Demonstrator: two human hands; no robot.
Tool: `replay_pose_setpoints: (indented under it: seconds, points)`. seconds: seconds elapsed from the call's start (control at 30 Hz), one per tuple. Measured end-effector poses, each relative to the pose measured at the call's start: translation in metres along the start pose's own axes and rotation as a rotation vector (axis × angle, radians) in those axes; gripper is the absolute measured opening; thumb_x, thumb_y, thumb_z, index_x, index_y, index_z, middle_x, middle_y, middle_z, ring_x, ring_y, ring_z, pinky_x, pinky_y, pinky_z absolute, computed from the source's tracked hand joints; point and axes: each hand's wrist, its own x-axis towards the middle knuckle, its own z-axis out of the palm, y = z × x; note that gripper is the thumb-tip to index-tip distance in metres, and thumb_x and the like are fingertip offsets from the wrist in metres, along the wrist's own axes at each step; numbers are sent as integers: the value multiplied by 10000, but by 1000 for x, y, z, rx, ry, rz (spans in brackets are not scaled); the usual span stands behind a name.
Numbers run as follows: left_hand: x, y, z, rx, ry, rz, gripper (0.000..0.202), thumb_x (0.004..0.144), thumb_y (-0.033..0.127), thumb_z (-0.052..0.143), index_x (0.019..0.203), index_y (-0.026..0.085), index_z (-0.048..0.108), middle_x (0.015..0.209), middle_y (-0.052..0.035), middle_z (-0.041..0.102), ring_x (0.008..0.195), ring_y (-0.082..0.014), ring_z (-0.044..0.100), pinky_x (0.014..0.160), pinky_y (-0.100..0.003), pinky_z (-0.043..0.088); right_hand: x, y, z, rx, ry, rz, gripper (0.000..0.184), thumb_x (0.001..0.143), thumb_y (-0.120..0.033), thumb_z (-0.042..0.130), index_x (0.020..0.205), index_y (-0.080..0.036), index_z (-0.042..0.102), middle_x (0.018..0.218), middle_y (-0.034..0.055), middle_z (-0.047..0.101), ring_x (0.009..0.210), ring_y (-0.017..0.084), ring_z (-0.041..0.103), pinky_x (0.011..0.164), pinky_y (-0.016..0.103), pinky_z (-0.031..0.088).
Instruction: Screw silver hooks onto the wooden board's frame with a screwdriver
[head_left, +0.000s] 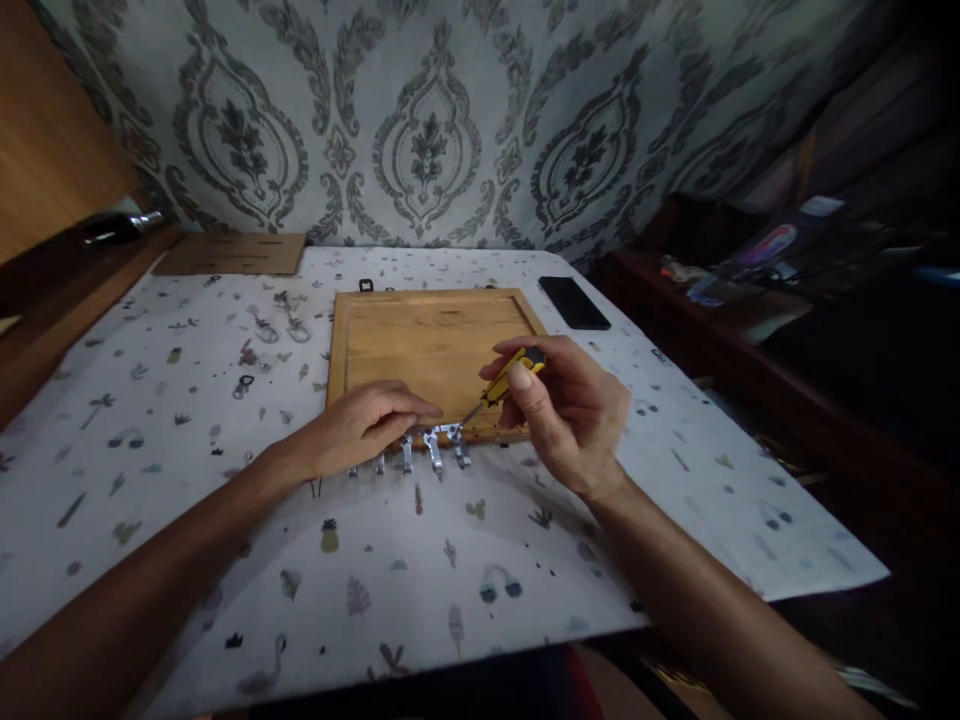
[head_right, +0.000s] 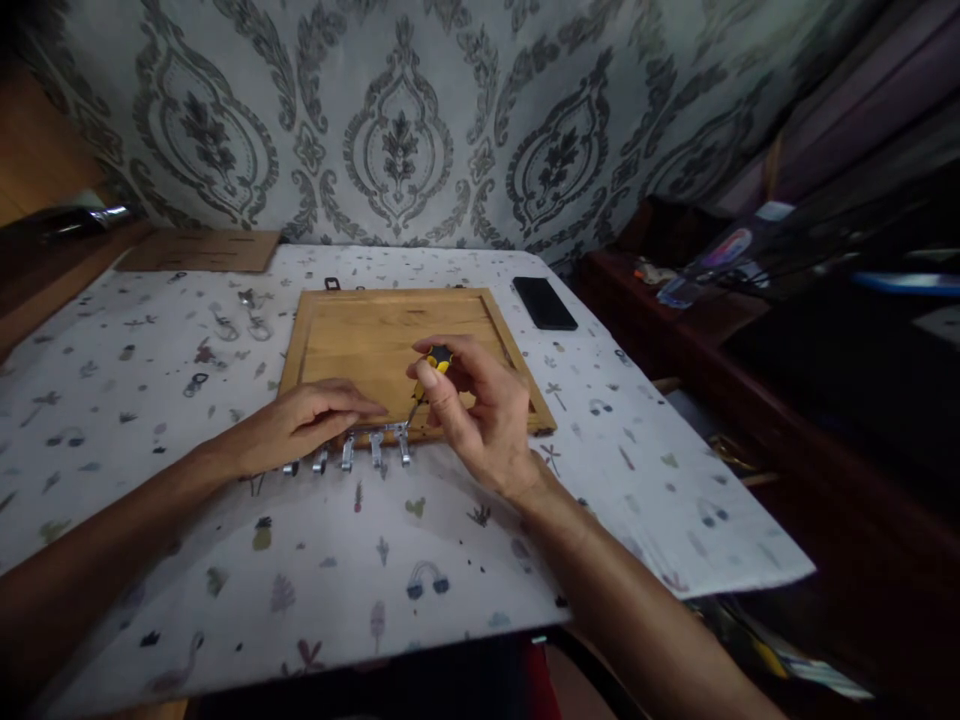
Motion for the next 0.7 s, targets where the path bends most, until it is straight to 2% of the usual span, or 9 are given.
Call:
replay_pose_setpoints:
  seconds: [0.13, 0.23, 0.33, 0.5, 0.7]
  points:
    - [0, 1, -1, 50, -42, 108, 362, 1076, 173, 466, 1286, 235, 754, 1010, -54, 720, 952, -184, 670, 860, -305, 518, 0, -1, 0, 8, 21, 1, 337, 982, -526, 681, 1054, -199, 713, 837, 28, 780, 444, 83, 602, 416, 218, 495]
    - [-1, 2, -2, 59, -63, 154, 334, 1090, 227, 485, 1299, 241, 746, 1071, -65, 714, 1026, -208, 655, 910, -335, 503, -1, 0, -1, 18, 43, -6, 332, 985, -527, 678, 1061, -206, 715, 860, 31, 788, 436, 80, 599, 417, 221, 501]
    - [-2, 4, -3, 72, -106, 136, 316, 1091, 249, 502, 1292, 230, 745, 1142, -77, 702, 1108, -227, 634, 975, -368, 486, -2, 1, 0, 38, 46, 2, 326, 985, -527, 680, 1062, -212, 719, 864, 29, 791, 430, 81, 598, 413, 224, 502]
    - [-2, 6, -6, 103, -131, 99, 305, 1102, 280, 491, 1188, 207, 774, 1098, -83, 687, 1081, -228, 628, 976, -384, 485, -1, 3, 0, 64, 21, 12, 289, 987, -488, 696, 1069, -212, 716, 876, 24, 789, 439, 74, 614, 423, 215, 507]
    - [-2, 5, -5, 91, -125, 92, 299, 1101, 280, 493, 1177, 217, 776, 1113, -81, 691, 1098, -229, 627, 1000, -395, 483, 0, 2, 2, 71, 16, 45, 362, 959, -563, 701, 1044, -212, 701, 863, 26, 780, 425, 79, 607, 404, 221, 507]
